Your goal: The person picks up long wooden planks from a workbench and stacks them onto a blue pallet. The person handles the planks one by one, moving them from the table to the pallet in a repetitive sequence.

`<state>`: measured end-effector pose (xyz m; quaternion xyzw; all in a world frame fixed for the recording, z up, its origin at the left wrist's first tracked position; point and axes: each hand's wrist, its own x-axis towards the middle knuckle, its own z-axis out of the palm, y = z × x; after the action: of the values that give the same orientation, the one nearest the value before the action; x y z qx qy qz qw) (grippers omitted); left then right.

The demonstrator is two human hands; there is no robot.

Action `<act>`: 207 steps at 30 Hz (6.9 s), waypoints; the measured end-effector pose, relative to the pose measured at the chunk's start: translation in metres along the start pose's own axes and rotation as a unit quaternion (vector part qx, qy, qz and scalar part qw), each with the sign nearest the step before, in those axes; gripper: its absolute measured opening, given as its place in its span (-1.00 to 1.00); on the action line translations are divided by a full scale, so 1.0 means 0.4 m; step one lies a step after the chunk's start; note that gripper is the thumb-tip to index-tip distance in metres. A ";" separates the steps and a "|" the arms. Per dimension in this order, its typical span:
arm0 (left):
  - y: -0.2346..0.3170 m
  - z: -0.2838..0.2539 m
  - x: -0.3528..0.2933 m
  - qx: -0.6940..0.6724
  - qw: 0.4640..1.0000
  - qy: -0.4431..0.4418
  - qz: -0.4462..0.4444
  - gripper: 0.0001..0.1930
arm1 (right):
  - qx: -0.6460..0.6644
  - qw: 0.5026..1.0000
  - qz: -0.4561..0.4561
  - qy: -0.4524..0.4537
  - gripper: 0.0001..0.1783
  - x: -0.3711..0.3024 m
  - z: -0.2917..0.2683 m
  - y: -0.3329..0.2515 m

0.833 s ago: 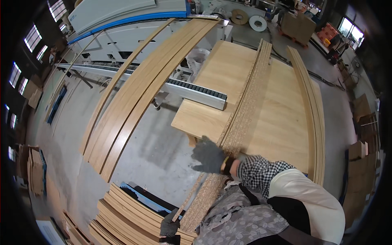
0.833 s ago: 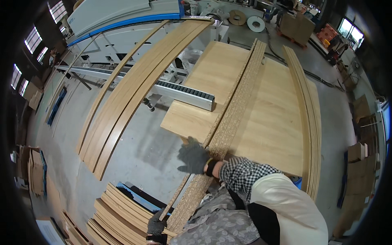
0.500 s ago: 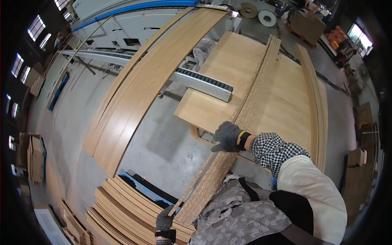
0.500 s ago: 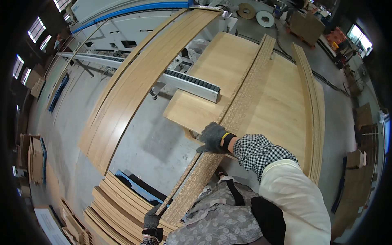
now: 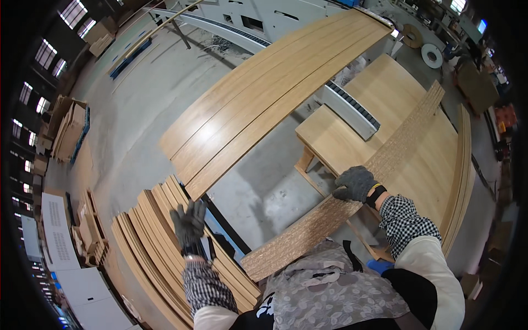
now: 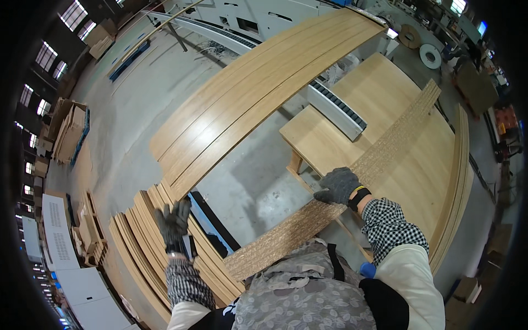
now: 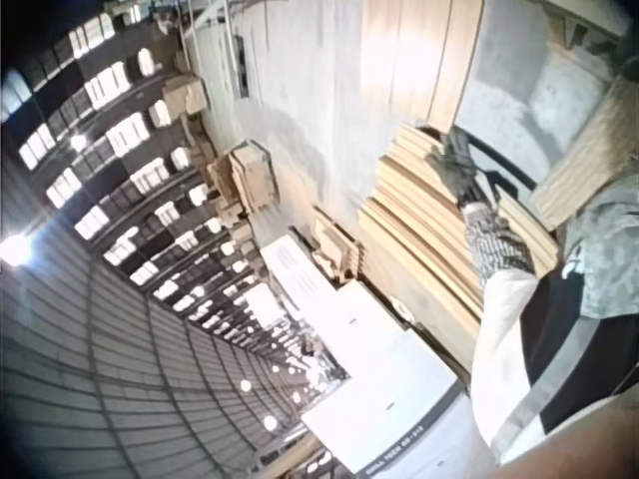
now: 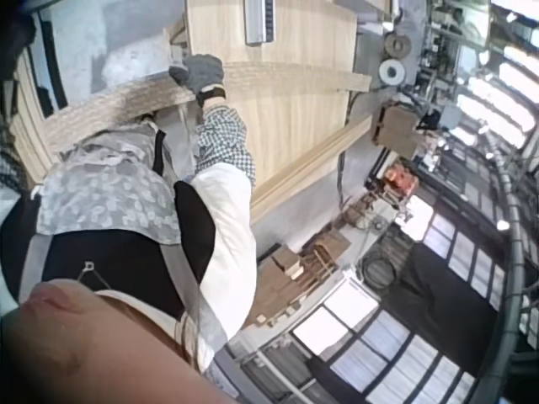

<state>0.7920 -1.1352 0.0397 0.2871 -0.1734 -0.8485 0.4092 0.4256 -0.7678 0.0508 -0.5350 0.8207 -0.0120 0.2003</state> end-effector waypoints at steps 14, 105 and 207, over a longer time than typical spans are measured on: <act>-0.102 0.108 -0.274 0.426 0.887 -0.103 -0.145 -0.12 | 0.871 0.392 0.161 0.247 -0.55 0.197 -0.056 -0.132; 0.153 -0.104 -0.561 0.733 0.674 0.077 -0.041 -0.54 | 0.937 0.258 0.042 0.232 -0.86 0.055 0.094 -0.259; -0.356 -0.219 -0.778 0.331 0.888 0.276 -0.161 -0.28 | 0.934 0.167 0.054 0.312 -0.19 -0.237 0.490 -0.051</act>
<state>0.9181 -0.8070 0.0039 0.6523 -0.2761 -0.6827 0.1795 0.5433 -0.6550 -0.0946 0.1457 0.2169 -0.9245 0.2776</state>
